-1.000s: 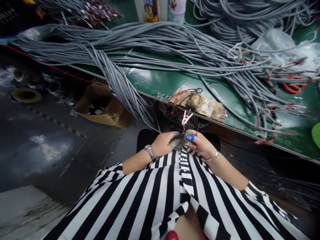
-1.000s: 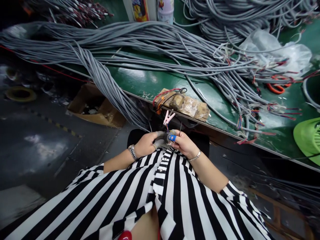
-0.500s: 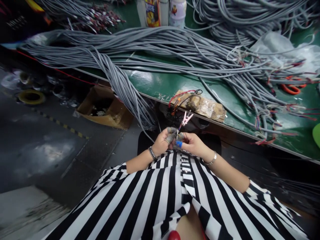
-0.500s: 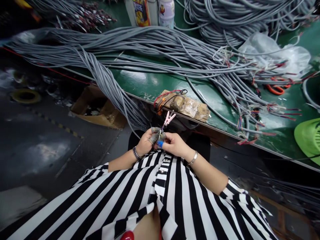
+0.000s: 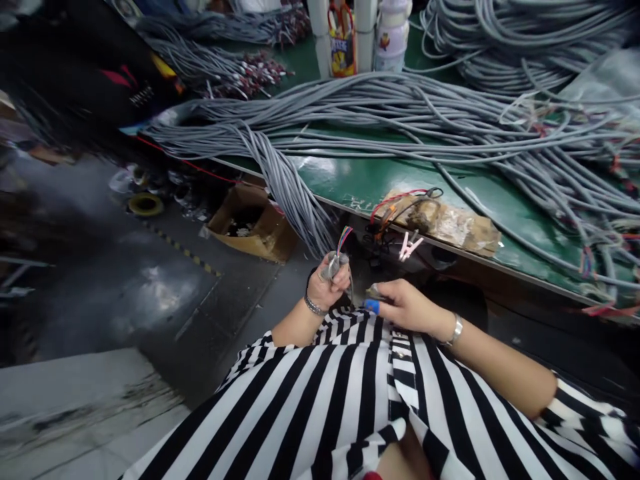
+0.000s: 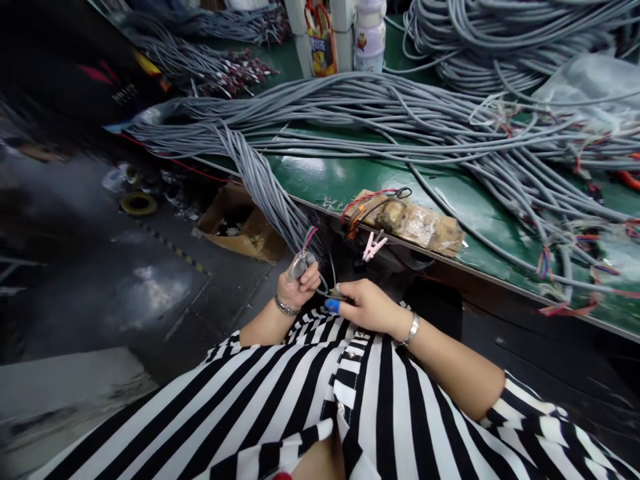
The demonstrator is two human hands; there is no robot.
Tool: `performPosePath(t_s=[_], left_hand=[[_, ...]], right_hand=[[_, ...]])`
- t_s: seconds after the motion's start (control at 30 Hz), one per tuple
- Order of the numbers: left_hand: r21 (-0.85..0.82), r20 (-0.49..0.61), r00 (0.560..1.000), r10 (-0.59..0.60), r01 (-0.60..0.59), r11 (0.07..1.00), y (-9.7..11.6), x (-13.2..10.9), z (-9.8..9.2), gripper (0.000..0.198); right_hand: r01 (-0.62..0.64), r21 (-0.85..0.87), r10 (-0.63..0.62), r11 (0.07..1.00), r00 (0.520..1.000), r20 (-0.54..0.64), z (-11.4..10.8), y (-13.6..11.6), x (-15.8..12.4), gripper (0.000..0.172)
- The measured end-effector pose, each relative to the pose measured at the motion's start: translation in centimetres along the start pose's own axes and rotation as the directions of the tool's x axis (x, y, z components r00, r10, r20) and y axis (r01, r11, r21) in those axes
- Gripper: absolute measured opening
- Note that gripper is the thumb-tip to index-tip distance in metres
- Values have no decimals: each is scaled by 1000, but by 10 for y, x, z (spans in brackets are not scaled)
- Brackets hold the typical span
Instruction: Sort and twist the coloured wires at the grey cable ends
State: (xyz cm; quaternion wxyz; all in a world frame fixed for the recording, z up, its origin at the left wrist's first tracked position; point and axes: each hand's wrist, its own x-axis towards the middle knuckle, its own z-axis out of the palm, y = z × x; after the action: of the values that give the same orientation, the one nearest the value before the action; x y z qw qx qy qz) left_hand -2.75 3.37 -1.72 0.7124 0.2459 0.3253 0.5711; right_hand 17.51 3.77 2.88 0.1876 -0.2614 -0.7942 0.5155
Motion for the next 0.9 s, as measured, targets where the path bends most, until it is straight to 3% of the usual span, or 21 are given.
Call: performPosePath(t_s=[0.13,0.23,0.3,0.43,0.57,0.63,0.8,0.9], left_hand=[[-2,6,989,-148,148,989,0,-8,-15,44],[2,94,976,-194,195,981,-9,-10,-23,54],[10,134,965,-226,227,974,-14,-10,-25,58],[41,180,930,-322,320,947,-18,-10,-24,56],[17,164,928,-333,335,942,-19,-8,-20,38],[32,160,925,-345,345,938,-19,-8,-17,38],[140,215,897,-385,362,922,-17,-9,-18,45],[283,230,918,-324,256,924,-6,-9,-21,52]], right_hand=[[-19,14,22,1000,981,-194,2,6,3,28],[17,-75,-41,997,942,-332,6,3,7,18],[59,-125,-101,990,926,-363,8,0,11,18],[114,-166,-164,980,929,-333,14,-3,20,39],[145,-184,-191,972,944,-269,17,0,25,25],[157,-222,-211,962,946,-247,14,2,23,25],[199,-321,-245,926,963,-110,-13,14,2,27],[87,-357,-170,930,963,-207,-32,32,-17,25]])
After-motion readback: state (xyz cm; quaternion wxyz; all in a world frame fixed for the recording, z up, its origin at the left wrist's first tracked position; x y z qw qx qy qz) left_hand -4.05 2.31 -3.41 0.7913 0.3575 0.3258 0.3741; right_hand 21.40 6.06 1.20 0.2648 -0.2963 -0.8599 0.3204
